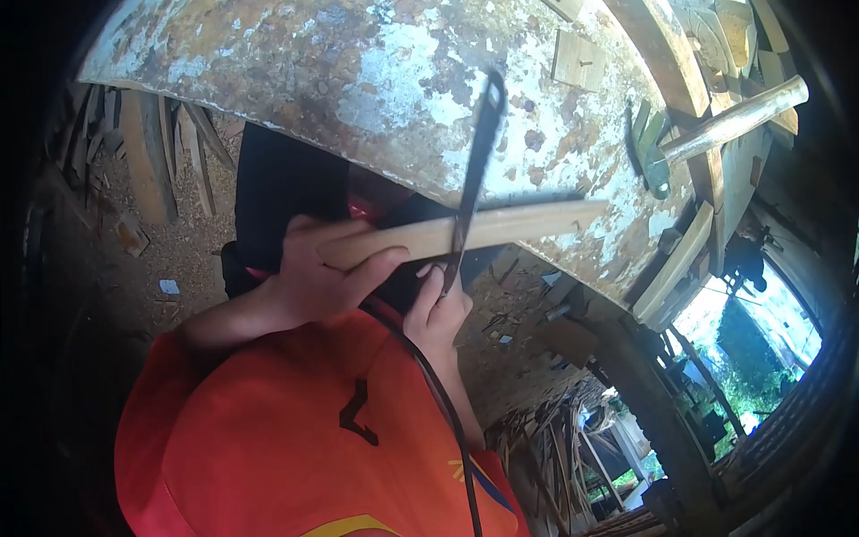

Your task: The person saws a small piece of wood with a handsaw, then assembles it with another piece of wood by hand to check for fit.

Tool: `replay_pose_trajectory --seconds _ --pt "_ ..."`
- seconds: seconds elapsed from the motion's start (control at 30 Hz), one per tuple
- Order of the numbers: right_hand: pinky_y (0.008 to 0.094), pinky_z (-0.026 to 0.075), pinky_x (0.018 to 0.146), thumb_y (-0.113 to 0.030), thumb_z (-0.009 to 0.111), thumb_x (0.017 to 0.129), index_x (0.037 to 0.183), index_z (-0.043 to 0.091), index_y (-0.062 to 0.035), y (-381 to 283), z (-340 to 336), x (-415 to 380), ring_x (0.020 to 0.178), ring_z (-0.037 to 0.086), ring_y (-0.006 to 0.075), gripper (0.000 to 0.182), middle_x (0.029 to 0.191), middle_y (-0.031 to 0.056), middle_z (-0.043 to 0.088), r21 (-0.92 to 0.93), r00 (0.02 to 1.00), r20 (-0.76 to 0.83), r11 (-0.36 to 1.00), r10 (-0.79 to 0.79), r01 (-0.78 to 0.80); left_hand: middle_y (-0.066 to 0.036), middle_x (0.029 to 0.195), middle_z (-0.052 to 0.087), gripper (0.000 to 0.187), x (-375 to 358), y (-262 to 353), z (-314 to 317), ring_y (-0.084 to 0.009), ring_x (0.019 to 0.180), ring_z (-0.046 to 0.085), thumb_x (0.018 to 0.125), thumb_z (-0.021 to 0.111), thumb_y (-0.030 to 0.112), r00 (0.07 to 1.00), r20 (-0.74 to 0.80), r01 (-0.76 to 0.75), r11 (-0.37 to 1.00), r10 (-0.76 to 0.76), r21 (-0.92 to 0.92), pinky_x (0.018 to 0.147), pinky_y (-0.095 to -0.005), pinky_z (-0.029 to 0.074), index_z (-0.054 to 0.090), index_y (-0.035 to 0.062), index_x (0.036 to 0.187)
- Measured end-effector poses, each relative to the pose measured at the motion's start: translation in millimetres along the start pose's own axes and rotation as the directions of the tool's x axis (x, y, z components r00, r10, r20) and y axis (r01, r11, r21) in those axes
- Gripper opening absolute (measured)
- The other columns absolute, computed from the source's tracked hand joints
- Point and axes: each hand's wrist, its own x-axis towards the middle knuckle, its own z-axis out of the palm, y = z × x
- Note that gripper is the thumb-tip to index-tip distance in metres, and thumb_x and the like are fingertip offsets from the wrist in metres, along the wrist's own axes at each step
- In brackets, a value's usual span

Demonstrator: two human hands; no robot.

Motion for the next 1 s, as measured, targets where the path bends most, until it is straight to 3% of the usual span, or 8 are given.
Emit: replay_pose_trajectory --seconds 0.17,0.3,0.43,0.53,0.6,0.7,0.87,1.0 --pt "0.0378 0.048 0.058 -0.008 0.049 0.111 0.101 0.067 0.0007 65.4 13.1 -14.8 0.057 0.064 0.0235 0.022 0.069 0.0112 0.060 -0.107 0.972 0.001 0.966 -0.235 0.234 -0.005 0.071 0.073 0.027 1.2 2.3 -4.3 -0.0184 0.056 0.070 0.089 0.089 0.031 0.993 0.075 0.100 0.994 -0.096 -0.049 0.058 -0.0317 0.049 0.079 0.0065 0.085" --pt "0.0426 0.052 0.061 -0.005 0.050 0.107 0.099 0.067 0.0007 -3.2 1.4 7.8 0.062 0.069 0.0319 0.019 0.075 0.0157 0.066 0.006 0.999 -0.036 1.000 0.000 0.000 -0.005 0.068 0.071 0.027 -6.0 4.7 5.8 -0.0208 0.057 0.071 0.089 0.089 0.031 0.989 0.025 0.147 0.982 -0.145 -0.122 0.060 -0.0315 0.050 0.079 0.0062 0.085" --pt "0.0390 0.051 0.059 -0.007 0.049 0.110 0.102 0.067 0.0000 76.7 17.4 -14.5 0.060 0.068 0.0288 0.021 0.074 0.0145 0.064 -0.084 0.977 0.002 0.974 -0.212 0.212 -0.007 0.071 0.073 0.027 2.5 -3.4 1.6 -0.0223 0.060 0.072 0.090 0.088 0.030 0.987 -0.023 0.154 0.976 -0.159 -0.156 0.060 -0.0313 0.051 0.078 0.0042 0.086" --pt "0.0395 0.052 0.061 -0.007 0.049 0.109 0.101 0.067 0.0004 23.3 9.3 8.5 0.062 0.069 0.0297 0.022 0.074 0.0145 0.065 0.021 0.996 0.007 0.996 -0.083 0.083 -0.009 0.079 0.078 0.025 0.1 -0.3 1.2 -0.0180 0.069 0.076 0.093 0.085 0.025 0.990 0.018 0.139 0.986 -0.137 -0.094 0.063 -0.0309 0.055 0.079 0.0008 0.090" --pt "0.0406 0.053 0.062 -0.006 0.048 0.107 0.099 0.068 0.0004 -1.0 3.4 15.8 0.062 0.070 0.0300 0.023 0.072 0.0138 0.066 0.036 1.000 0.007 0.999 0.008 -0.008 -0.010 0.081 0.079 0.024 -2.4 7.2 0.3 -0.0151 0.073 0.076 0.095 0.083 0.022 0.924 0.120 0.382 0.882 -0.363 -0.276 0.065 -0.0302 0.055 0.079 -0.0011 0.093" --pt "0.0408 0.052 0.060 -0.007 0.047 0.108 0.097 0.068 0.0000 42.0 23.3 9.7 0.059 0.069 0.0291 0.024 0.068 0.0126 0.065 -0.095 0.940 -0.085 0.942 -0.329 0.321 -0.011 0.081 0.078 0.025 -2.7 -5.7 6.2 -0.0107 0.073 0.073 0.098 0.080 0.020 0.901 0.180 0.433 0.820 -0.394 -0.373 0.064 -0.0298 0.054 0.078 -0.0046 0.096" --pt "0.0415 0.051 0.059 -0.005 0.052 0.106 0.094 0.068 0.0011 0.5 10.6 5.1 0.059 0.069 0.0301 0.021 0.067 0.0135 0.064 0.073 0.997 -0.081 0.997 -0.007 0.013 -0.014 0.078 0.078 0.028 -1.5 12.4 4.7 -0.0088 0.071 0.072 0.101 0.077 0.022 0.862 0.173 0.492 0.708 -0.476 -0.507 0.062 -0.0294 0.055 0.079 -0.0061 0.096" --pt "0.0407 0.050 0.058 -0.005 0.053 0.107 0.097 0.066 0.0011 49.4 20.6 -3.6 0.058 0.068 0.0278 0.017 0.067 0.0132 0.062 -0.027 0.977 -0.059 0.979 -0.204 0.203 -0.010 0.083 0.080 0.028 -6.6 0.4 8.6 -0.0084 0.078 0.073 0.101 0.079 0.021 0.867 0.148 0.485 0.740 -0.475 -0.467 0.065 -0.0275 0.056 0.079 -0.0065 0.098"
